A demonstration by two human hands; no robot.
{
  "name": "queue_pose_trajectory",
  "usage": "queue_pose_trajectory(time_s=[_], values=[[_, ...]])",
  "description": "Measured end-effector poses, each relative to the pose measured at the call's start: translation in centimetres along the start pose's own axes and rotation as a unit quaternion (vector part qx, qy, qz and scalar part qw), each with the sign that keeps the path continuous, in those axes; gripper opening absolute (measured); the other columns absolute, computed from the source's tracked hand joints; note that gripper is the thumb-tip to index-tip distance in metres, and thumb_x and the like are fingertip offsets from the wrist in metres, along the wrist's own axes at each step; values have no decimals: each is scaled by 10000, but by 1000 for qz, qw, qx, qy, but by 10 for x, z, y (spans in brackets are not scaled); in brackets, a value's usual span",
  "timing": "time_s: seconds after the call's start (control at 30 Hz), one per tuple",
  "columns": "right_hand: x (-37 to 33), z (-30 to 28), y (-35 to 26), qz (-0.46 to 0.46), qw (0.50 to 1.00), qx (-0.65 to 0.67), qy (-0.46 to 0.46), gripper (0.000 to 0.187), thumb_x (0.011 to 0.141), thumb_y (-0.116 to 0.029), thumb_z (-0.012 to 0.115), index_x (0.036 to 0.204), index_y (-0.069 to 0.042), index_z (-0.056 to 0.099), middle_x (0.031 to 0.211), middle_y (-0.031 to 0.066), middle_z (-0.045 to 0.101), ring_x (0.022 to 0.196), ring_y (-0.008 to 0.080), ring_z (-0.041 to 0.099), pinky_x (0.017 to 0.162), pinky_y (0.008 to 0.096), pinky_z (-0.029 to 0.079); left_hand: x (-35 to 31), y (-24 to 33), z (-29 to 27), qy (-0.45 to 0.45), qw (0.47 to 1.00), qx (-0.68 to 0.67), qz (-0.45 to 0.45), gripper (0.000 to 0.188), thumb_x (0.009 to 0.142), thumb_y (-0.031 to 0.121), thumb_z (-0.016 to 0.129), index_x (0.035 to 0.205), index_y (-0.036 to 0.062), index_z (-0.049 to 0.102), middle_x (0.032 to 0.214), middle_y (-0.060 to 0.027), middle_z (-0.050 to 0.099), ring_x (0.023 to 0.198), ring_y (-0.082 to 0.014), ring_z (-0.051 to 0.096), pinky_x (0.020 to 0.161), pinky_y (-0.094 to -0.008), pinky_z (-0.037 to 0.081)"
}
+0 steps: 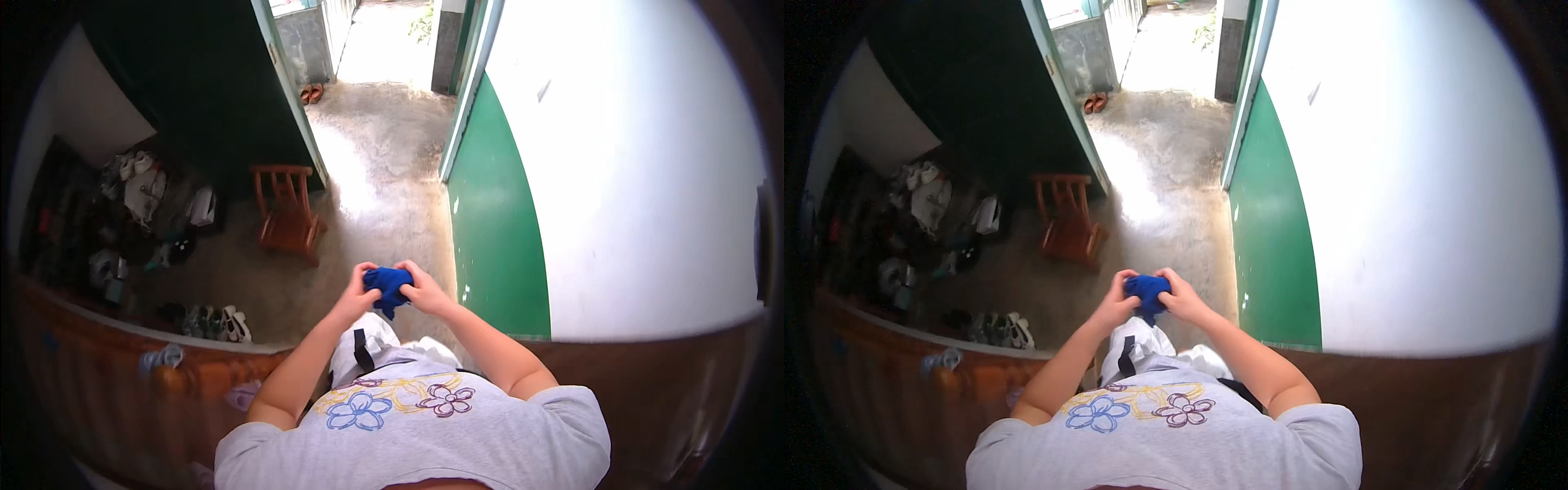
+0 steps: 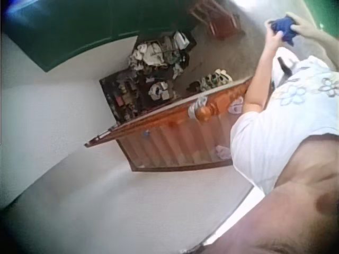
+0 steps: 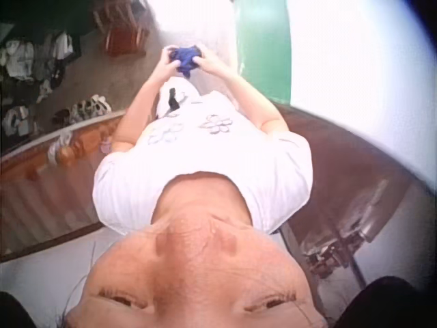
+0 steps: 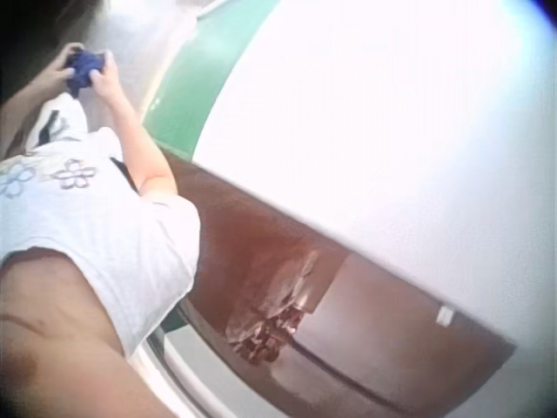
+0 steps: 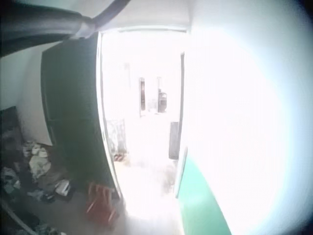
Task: The person mops a concrete floor using a string mop, moving from an outdoor patio area into an indoor room. The person navigates around potted plants, stacked sacks, and a wooden table while cleaning the floor surface.
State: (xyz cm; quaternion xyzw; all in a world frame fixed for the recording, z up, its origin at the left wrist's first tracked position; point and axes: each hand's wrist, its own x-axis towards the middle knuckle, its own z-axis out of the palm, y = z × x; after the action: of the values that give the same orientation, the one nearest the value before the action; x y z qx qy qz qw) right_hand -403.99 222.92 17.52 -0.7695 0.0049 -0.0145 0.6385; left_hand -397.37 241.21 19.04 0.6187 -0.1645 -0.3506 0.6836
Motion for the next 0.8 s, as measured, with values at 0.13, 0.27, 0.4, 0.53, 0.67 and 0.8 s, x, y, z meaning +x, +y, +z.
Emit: queue_pose_trajectory(time_s=[0.13, 0.27, 0.4, 0.53, 0.67, 0.8], values=[[148, -40, -1, 69, 994, 85, 3, 393, 756, -19, 519, 1139, -88, 461, 1060, 111, 454, 860, 193, 525, 698, 280, 497, 102, 45, -59, 72, 989, -100, -81, 319, 850, 110, 606, 1126, 94, 446, 986, -28, 511, 875, -110, 521, 715, -254, 458], [289, -93, 27, 110, 990, 89, 5, 346, 854, -154, 571, 1188, -157, 478, 1112, 108, 403, 878, 167, 542, 682, 266, 507, 256, 54, -122, 110, 985, -124, -52, 178, 896, 244, 564, 984, 104, 498, 857, 19, 513, 748, -65, 476, 597, -202, 387], [389, -152, 29, 112, 992, 57, 16, 533, 808, -307, 649, 1257, -117, 435, 1230, 138, 340, 1078, 259, 458, 865, 331, 435, 410, 102, -130, 89, 992, -75, -40, 262, 909, 330, 526, 927, 69, 518, 804, 0, 528, 743, -72, 493, 651, -235, 418], [472, -214, 20, 22, 984, -124, 125, 933, 583, -291, 823, 1347, -126, 314, 1341, 167, 233, 1232, 339, 325, 1017, 406, 319, 559, 126, -127, 53, 966, 240, 79, 331, 908, 345, 517, 886, 15, 517, 764, -85, 547, 712, -146, 509, 634, -308, 423], [568, -292, 53, 21, 935, -249, 253, 455, 693, -241, 744, 1068, -69, 553, 1214, 139, 418, 1127, 343, 420, 933, 408, 371, 688, 191, -121, -31, 952, 303, 30, 433, 879, 412, 524, 830, -18, 510, 830, -210, 559, 732, -310, 556, 637, -379, 430], [688, -380, 79, 31, 931, -198, 305, 289, 823, -276, 635, 876, 8, 612, 901, 118, 582, 848, 257, 552, 781, 347, 430, 827, 196, -137, -63, 977, 195, 62, 521, 809, 422, 644, 1009, -10, 432, 878, -188, 580, 798, -241, 597, 694, -350, 477]])
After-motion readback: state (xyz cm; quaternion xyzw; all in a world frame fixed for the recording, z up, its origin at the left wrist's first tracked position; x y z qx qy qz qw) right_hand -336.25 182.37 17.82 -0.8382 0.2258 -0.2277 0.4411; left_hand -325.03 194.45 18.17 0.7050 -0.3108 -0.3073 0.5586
